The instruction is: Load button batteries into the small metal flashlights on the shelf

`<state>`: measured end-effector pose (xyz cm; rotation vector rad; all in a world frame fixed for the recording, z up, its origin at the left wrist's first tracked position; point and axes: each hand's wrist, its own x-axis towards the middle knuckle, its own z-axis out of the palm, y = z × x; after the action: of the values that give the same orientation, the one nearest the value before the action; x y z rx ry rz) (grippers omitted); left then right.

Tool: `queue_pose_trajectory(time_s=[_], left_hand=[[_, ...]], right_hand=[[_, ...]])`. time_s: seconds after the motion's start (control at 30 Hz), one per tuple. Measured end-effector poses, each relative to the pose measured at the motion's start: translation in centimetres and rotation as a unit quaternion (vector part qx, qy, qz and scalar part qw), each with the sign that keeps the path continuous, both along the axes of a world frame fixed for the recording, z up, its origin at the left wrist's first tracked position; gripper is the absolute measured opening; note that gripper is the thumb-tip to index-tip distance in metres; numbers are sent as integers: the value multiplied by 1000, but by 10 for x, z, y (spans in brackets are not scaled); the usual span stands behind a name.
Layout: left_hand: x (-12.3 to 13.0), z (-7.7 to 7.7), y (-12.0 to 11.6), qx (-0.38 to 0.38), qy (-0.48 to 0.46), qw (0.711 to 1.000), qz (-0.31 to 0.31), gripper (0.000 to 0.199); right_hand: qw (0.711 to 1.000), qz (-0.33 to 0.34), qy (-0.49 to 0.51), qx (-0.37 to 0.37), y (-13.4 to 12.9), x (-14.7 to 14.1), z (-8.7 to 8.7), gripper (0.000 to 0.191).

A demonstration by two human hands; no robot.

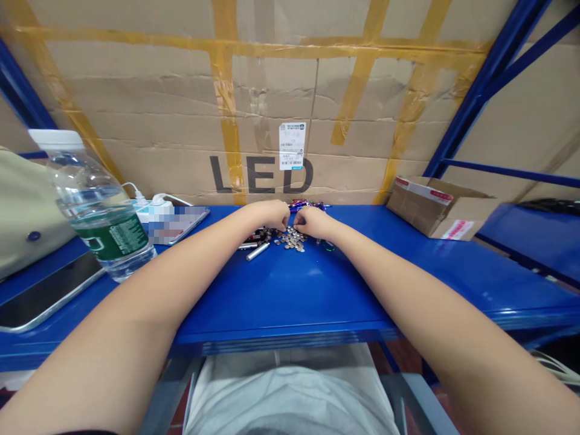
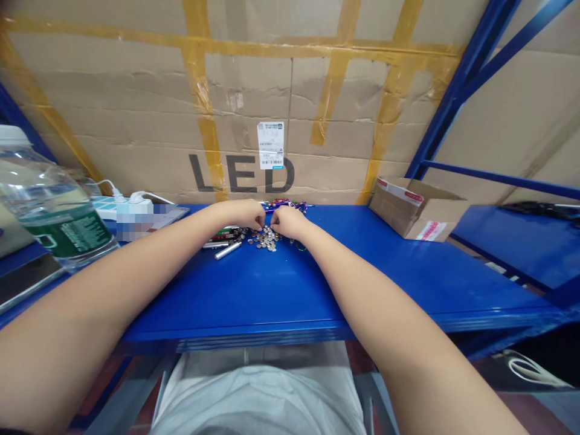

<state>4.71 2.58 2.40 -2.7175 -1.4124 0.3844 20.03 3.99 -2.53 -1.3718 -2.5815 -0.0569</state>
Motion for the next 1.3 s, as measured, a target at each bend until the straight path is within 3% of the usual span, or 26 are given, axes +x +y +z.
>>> queue_pose_trajectory(time_s=[0.3,0.63,0.77,0.97,1.3], left_hand=[[-1,0,3,-5,-20,1000,11,23],[-4,6,1,-28,-23,999,2,31],[-5,6,1,-27,-20,999,-10,34],[3,4,-6,22,-30,999,18,28],[1,-8,8,12,-46,999,-2,29]], right_hand=[[998,54,22,0,2,6,0,14],[998,64,17,17,2,6,0,16],[998,52,1,36,2,4,-1,18],[998,44,-13,32,4,1,-3,20],[1000,9,-5,-23,-1,0,2,20]])
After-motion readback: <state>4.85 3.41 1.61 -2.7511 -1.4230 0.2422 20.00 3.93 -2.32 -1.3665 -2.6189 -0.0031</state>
